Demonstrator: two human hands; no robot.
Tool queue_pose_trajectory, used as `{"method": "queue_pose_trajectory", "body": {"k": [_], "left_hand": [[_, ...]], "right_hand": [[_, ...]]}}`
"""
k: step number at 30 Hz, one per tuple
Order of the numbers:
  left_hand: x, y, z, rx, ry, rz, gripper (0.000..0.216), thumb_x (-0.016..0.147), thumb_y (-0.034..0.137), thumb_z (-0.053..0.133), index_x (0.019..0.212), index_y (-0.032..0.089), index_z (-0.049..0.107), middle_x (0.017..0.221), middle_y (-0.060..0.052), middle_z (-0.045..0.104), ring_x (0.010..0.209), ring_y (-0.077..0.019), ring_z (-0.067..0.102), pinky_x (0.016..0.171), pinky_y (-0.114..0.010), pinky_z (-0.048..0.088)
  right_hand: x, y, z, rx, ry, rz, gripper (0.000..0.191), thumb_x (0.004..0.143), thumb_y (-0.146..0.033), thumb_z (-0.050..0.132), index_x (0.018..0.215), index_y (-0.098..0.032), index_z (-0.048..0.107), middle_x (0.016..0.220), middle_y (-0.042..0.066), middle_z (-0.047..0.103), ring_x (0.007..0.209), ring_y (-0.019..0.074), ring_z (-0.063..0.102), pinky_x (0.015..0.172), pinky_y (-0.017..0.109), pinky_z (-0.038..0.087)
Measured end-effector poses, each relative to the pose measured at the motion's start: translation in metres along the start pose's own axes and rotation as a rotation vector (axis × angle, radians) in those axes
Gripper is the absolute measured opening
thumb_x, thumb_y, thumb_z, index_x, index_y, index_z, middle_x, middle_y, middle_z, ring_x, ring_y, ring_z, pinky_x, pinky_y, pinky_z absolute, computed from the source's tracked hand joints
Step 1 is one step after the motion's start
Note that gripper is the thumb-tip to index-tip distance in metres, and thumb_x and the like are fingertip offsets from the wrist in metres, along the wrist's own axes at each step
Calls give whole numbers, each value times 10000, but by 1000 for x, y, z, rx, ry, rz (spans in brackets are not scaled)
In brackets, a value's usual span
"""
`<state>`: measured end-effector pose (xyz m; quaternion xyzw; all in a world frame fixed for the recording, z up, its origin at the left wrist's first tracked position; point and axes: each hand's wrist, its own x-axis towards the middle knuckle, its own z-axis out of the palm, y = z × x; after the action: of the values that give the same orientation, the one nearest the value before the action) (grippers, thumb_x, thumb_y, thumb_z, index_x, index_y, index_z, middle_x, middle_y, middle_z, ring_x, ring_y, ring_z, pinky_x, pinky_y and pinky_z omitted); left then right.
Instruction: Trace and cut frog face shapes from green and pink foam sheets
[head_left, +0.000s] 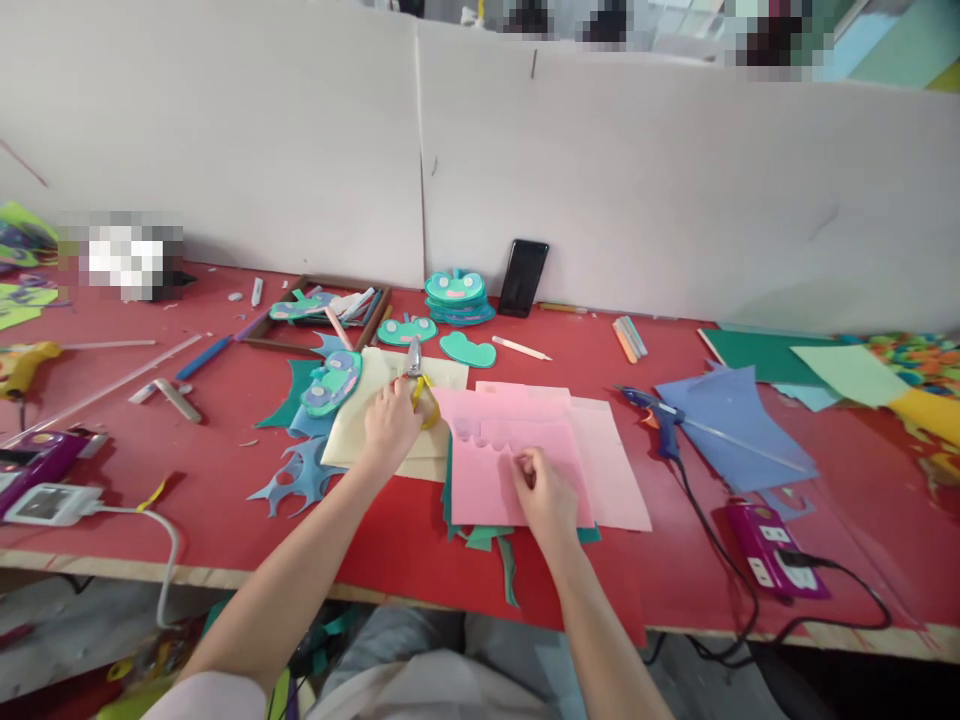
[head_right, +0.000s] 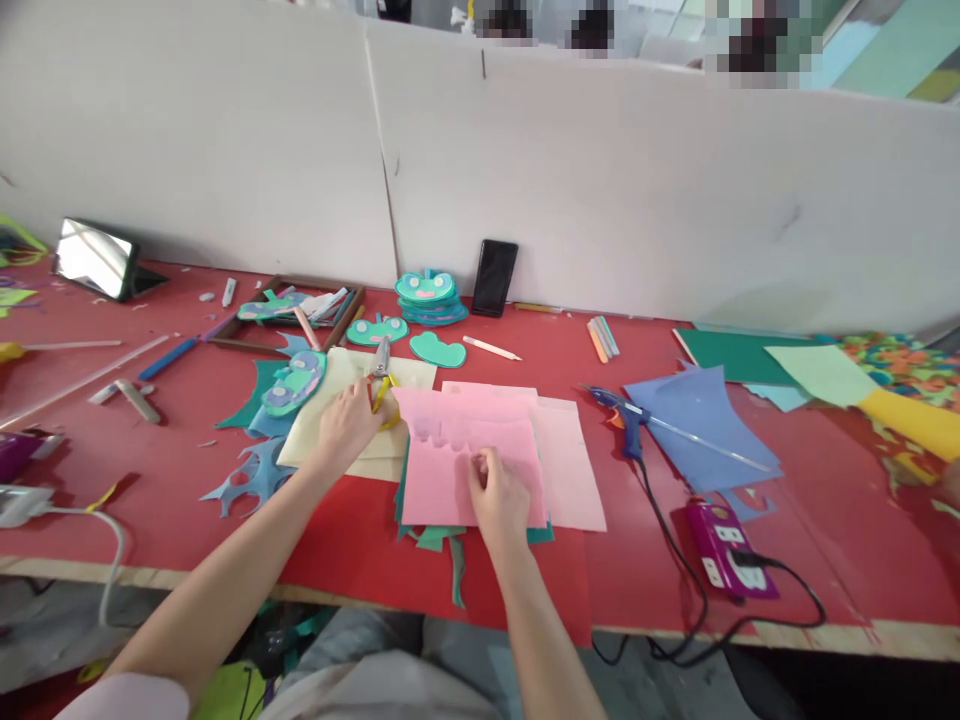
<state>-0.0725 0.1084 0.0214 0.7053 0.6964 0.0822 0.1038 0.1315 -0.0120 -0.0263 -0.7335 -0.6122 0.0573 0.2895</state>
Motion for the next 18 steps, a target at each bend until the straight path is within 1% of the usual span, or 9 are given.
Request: {"method": "queue_pose_trajectory", "body": {"k": [2,4,6,9,11,13,14,16,18], "left_hand": [[4,3,4,-10,-16,-24,384,761,223,475,1119,96,421,1036,-183,611,1003,-307,586,780,-362,445],[9,4,4,-24,-40,-22,384,745,203,489,1102,85,409,986,-185,627,952,-304,610,732,-345,449],[13,2,0,-49,-72,-3,379,729,202,518,1075,97,405,912,-153,644,878,-281,631,669,-311,444],[15,-4,-10,-100,-96,31,345,741,285,548,1011,124,408,776,-63,622,736,-223,631,585,-267,416],[11,-7,-18,-133,-55,40,311,777,318,512,998,134,394,753,-18,569,701,-178,606,581,-249,400],[3,-7,-27,-171,26,48,264,789,291,491,985,155,378,757,8,522,687,-143,573,592,-242,389],[-2,-5,-31,-189,71,51,257,776,275,505,969,171,371,762,15,508,676,-135,554,588,-243,384],[-12,3,-35,-343,227,92,244,751,264,538,912,198,367,738,32,481,619,-117,513,559,-242,369],[-22,15,-31,-488,274,141,233,741,255,549,873,213,362,722,41,461,593,-105,489,545,-237,359]], "right_hand": [[0,-1,0,-1,3,-20,271,902,-410,385,869,-206,561,682,37,619,648,180,612,511,241,341],[0,-4,-2,-10,-26,-33,276,911,-411,376,870,-212,562,723,45,646,684,189,618,521,245,339],[1,-6,-5,-24,-67,-28,269,914,-411,375,871,-217,557,761,45,665,712,201,623,518,249,325],[6,-9,-13,-53,-145,-10,244,912,-387,382,872,-216,552,751,44,673,676,208,624,494,252,294],[12,-12,-18,-97,-209,4,205,902,-339,400,861,-213,556,698,45,665,611,207,614,472,257,264],[19,-15,-22,-142,-250,22,177,887,-300,415,841,-214,562,652,46,654,566,206,600,458,261,236],[23,-16,-22,-148,-253,31,174,882,-293,417,831,-215,564,646,48,651,558,204,596,453,260,229],[31,-18,-20,-122,-234,55,167,869,-281,422,816,-213,565,642,51,645,552,196,590,446,255,227],[37,-18,-13,-39,-189,67,165,858,-281,424,810,-210,565,625,42,630,543,184,578,444,247,240]]}}
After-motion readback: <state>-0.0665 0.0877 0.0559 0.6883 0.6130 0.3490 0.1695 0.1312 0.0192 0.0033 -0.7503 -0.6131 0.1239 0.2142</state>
